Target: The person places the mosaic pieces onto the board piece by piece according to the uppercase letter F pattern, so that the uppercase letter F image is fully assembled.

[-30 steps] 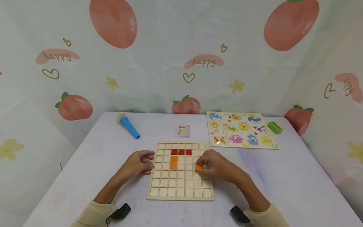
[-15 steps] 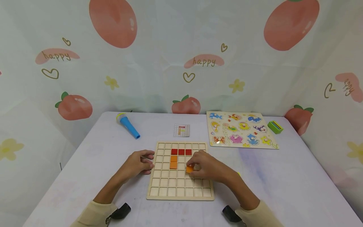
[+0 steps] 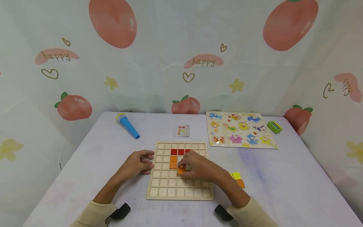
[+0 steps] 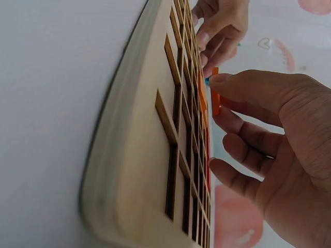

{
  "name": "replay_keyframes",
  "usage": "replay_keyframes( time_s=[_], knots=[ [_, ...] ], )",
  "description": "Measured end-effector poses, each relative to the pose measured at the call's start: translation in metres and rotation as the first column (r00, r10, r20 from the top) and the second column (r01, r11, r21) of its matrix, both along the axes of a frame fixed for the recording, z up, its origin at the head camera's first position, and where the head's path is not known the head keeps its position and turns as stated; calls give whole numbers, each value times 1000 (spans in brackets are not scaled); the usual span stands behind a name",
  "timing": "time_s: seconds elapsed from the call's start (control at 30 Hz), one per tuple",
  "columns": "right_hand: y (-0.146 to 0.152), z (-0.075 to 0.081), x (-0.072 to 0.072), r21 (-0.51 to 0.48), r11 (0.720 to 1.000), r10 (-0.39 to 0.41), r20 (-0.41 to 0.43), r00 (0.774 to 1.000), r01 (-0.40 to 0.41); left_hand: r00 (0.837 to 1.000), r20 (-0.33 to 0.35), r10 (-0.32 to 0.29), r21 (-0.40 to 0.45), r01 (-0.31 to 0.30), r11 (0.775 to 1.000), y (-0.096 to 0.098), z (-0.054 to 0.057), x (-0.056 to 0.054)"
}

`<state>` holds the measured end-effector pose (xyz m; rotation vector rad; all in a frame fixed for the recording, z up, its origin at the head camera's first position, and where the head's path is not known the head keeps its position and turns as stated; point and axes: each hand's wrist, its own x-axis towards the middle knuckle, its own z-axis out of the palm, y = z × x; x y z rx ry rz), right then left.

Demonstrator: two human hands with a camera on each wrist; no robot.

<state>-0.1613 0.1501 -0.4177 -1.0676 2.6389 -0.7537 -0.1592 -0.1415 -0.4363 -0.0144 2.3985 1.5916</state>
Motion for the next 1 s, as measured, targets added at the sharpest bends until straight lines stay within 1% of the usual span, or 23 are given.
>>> replay_keyframes(
  time_s=[0.27, 0.4, 0.53, 0.63, 1.0],
  knots=[
    [-13, 2, -1, 13, 999, 29, -4, 1000, -29, 1000, 3, 0, 8, 0, 1000, 0, 0, 0],
    [-20, 4, -1, 18, 999, 40, -15, 999, -40, 1000, -4, -13, 15, 13, 1000, -2, 1, 1],
    [-24, 5, 0, 25, 999, 40, -14, 999, -40, 1000, -14, -27, 31, 28, 999, -3, 2, 1],
    [-26, 6, 1, 37, 999, 28, 2, 1000, -28, 1000, -13, -29, 28, 29, 999, -3, 1, 0],
    [-30, 5, 0, 44, 997, 57, -8, 998, -57, 1000, 0, -4, 21, 4, 1000, -2, -2, -1]
  ],
)
